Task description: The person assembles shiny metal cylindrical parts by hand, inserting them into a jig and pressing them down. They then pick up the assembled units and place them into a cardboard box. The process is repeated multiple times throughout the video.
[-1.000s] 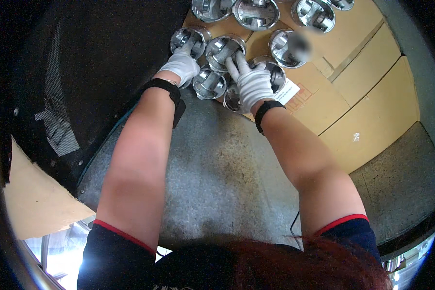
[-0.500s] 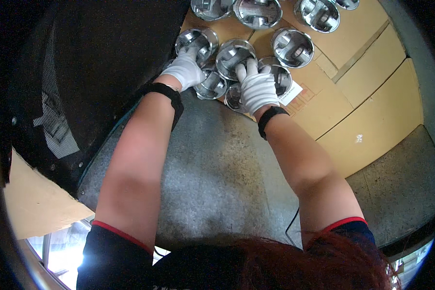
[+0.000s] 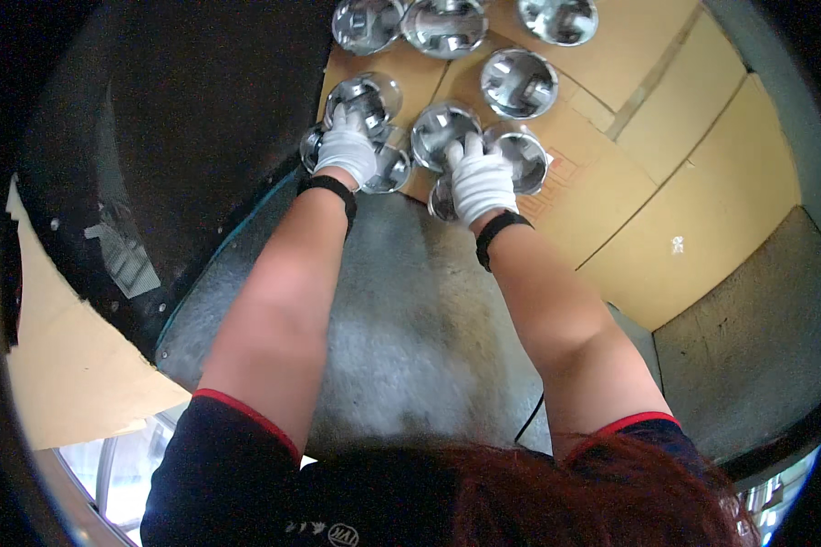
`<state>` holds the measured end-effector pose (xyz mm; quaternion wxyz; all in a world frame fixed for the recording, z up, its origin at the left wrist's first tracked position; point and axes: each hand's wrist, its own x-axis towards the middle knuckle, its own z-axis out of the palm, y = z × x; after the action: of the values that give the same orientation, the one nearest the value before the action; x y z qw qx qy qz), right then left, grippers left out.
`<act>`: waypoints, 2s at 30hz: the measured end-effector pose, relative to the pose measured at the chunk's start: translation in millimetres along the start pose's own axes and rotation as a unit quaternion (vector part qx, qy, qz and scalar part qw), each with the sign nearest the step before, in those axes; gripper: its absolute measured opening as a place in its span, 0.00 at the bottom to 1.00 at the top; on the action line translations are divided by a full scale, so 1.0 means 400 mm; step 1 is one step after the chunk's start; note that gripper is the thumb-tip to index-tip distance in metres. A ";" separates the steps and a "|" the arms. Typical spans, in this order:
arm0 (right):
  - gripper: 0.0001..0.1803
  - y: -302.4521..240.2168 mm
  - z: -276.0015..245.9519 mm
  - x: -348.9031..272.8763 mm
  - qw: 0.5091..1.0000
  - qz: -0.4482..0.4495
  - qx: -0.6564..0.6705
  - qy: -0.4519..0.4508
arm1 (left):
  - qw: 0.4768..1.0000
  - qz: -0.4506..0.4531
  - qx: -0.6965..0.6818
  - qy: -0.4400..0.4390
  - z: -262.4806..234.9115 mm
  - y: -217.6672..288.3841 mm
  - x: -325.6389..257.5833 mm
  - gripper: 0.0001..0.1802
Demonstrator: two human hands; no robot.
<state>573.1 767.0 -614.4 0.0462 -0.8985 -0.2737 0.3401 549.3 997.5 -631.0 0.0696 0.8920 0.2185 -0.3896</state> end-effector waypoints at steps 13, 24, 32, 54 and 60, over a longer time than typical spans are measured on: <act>0.35 0.356 -0.371 -0.807 0.966 0.189 0.147 0.097 | 0.973 0.126 -0.194 -0.024 -0.327 0.265 -0.471 0.46; 0.35 0.388 -0.901 -1.762 0.746 0.365 0.371 0.415 | 0.947 0.299 -0.108 0.039 -0.546 0.374 -0.908 0.42; 0.44 0.545 -0.752 -2.394 0.635 0.508 0.371 0.448 | 0.959 0.278 0.020 0.061 -0.518 0.557 -1.126 0.43; 0.42 0.671 -0.379 -2.839 0.642 0.455 0.181 0.590 | 0.579 0.760 0.288 0.063 -0.124 2.004 -2.335 0.20; 0.41 0.424 -0.356 -2.888 0.593 0.392 0.364 0.602 | 0.570 0.774 0.243 0.129 -0.037 2.004 -2.362 0.38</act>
<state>26.9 33.7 125.6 0.3860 -0.8280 0.3414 -0.2213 347.2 -32.4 27.7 0.0963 0.7449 -0.6516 -0.1059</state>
